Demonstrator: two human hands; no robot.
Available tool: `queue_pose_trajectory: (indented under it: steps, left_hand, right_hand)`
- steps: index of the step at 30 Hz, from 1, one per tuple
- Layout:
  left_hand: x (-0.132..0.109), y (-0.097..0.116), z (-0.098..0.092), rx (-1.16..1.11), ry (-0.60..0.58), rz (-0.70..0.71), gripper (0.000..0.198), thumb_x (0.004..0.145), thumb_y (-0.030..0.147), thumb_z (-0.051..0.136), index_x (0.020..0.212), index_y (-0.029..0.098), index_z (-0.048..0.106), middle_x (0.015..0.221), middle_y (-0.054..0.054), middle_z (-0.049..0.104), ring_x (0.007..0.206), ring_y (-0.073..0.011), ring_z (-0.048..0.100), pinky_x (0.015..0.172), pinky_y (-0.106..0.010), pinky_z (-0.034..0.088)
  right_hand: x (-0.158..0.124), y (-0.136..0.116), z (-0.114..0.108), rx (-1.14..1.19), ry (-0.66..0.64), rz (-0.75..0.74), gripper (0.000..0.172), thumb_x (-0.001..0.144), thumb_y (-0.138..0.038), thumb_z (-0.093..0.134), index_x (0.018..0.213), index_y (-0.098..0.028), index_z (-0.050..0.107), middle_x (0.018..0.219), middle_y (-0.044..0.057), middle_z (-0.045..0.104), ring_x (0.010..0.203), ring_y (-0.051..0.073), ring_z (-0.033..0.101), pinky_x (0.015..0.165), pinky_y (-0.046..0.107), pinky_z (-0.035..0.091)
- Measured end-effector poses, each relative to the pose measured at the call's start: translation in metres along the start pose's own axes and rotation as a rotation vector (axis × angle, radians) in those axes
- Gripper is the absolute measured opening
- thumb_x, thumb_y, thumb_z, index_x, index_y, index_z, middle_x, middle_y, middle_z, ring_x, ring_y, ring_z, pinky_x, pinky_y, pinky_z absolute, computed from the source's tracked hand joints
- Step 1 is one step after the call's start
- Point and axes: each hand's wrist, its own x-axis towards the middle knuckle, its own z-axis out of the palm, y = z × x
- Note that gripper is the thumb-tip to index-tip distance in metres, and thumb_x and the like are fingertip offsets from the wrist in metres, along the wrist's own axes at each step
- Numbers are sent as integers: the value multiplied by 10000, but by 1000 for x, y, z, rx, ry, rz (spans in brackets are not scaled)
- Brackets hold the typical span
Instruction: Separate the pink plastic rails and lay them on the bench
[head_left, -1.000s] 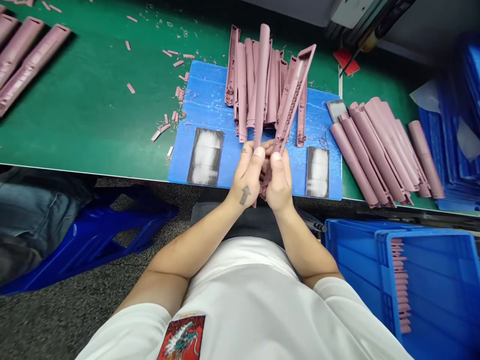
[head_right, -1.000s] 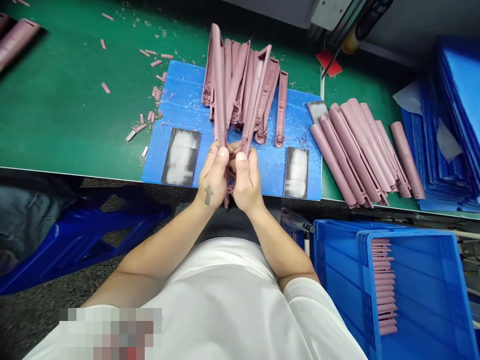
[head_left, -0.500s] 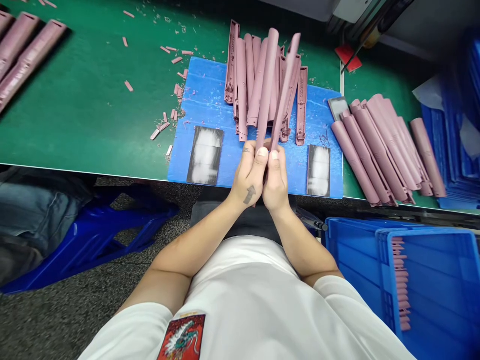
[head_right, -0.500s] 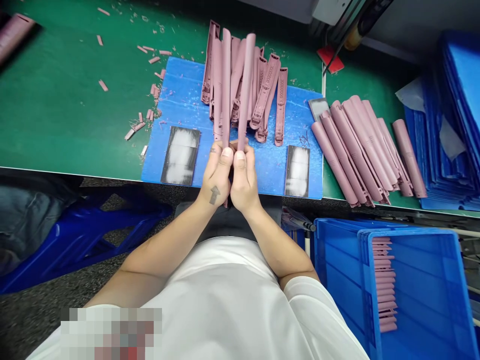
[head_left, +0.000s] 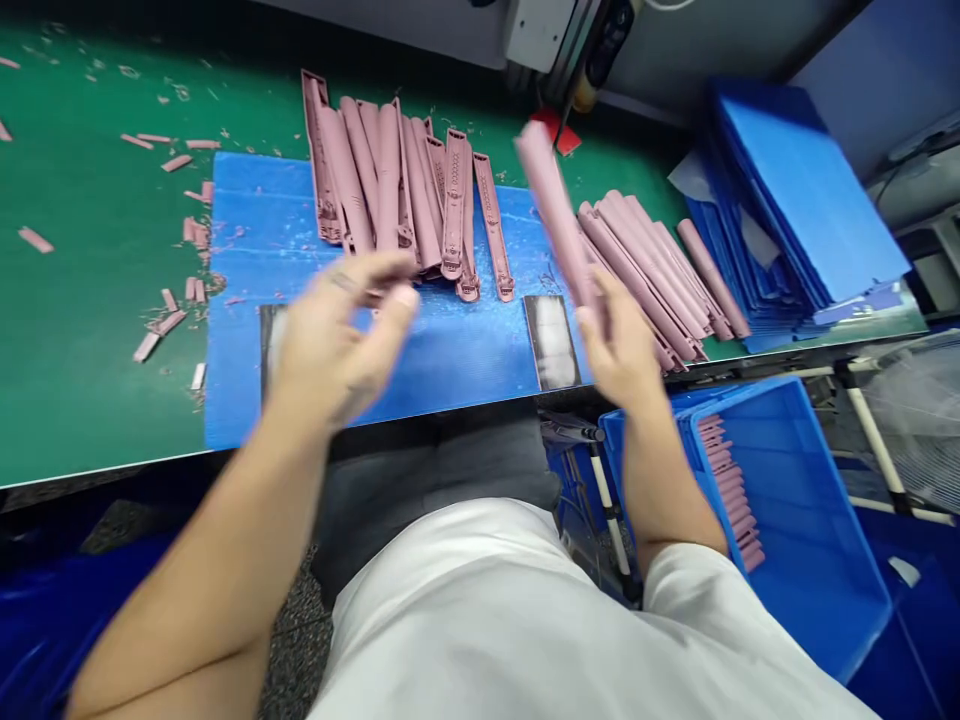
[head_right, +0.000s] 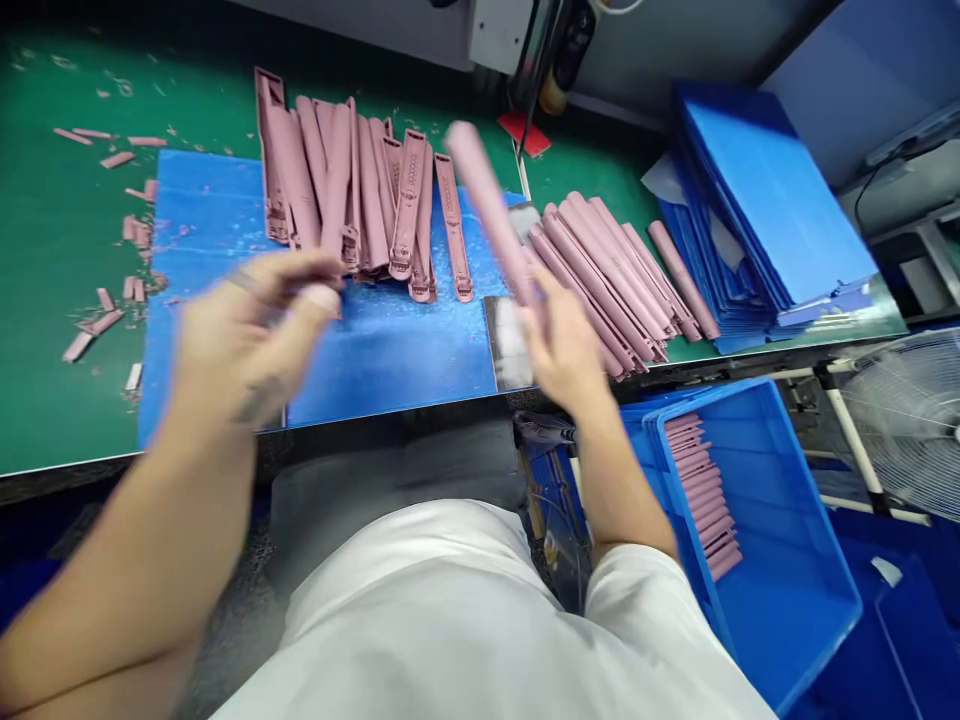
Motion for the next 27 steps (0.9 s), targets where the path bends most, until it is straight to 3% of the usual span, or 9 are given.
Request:
queue_pose_trajectory:
  steps: [3,6,8,11,14,17,19,23,27]
  left_hand:
    - [56,-16,-48,133,114,-35,444,999,684,882,1304,361,890,1362,-56,872,1734,-500,508,1356,-690,526]
    - [113,-49,-68,303,52,-182,357,778,545,1041,987,315,866,1184,-97,881,1817,-527,359,1474,-659,369]
    - [143,-75,-65,397,23,-293,352,806,526,1003,828,263,771,1152,-107,871,1809,-513,379,1518,-663,246]
    - [172,-105,-53,313,60,-391,286,978,422,879,849,230,711,1094,-75,858,1768,-337,470,1498,-533,273]
    - [186,-120,-45,154,165,-473,203,1058,181,783,883,218,688,825,19,753,1534,-173,633,1449,-371,303]
    - [191,-125,-47,159,191,-509,275,1033,48,756,833,211,661,682,57,625,1259,-159,702,1415,-386,343]
    - [188,-125,-52,194,198,-504,307,976,36,807,793,221,644,636,61,574,1135,-191,703,1376,-440,405]
    - [174,-125,-61,234,181,-491,315,924,105,861,754,236,630,565,40,460,1012,-249,664,1326,-548,470]
    - [169,-117,-66,293,94,-514,264,914,248,866,793,245,632,584,4,464,1092,-305,656,1353,-595,440]
  right_hand:
    - [6,64,-76,-468,63,88,711,1174,-527,489,1793,-197,602,1572,289,716,1538,494,656,1320,684,512]
    - [13,98,-111,-700,12,133,635,1099,-385,595,1685,-194,746,1410,332,761,1391,536,708,1190,688,549]
    - [22,97,-108,-723,82,125,584,1072,-335,621,1608,-193,803,1443,347,754,1402,553,699,1166,706,548]
    - [49,66,-71,-587,153,-15,531,1132,-402,558,1567,-204,790,1530,293,747,1495,512,676,1272,705,530]
    - [96,18,-12,-462,-57,-83,505,1211,-431,427,1387,-181,828,1403,251,820,1373,443,751,1243,649,569]
    - [138,-21,34,-500,-212,-1,490,1234,-435,433,1296,-153,829,1409,269,825,1313,439,758,1157,598,591]
    - [146,-34,44,-514,-204,-16,463,1223,-404,446,1295,-140,820,1433,273,818,1346,438,739,1172,578,580]
    - [113,-30,8,-365,-188,-237,494,1196,-378,394,1310,-205,843,1381,192,843,1337,362,766,1240,525,571]
    - [89,18,-62,-382,-93,-240,517,1053,-276,541,1470,-223,842,1584,189,780,1543,404,684,1340,637,497]
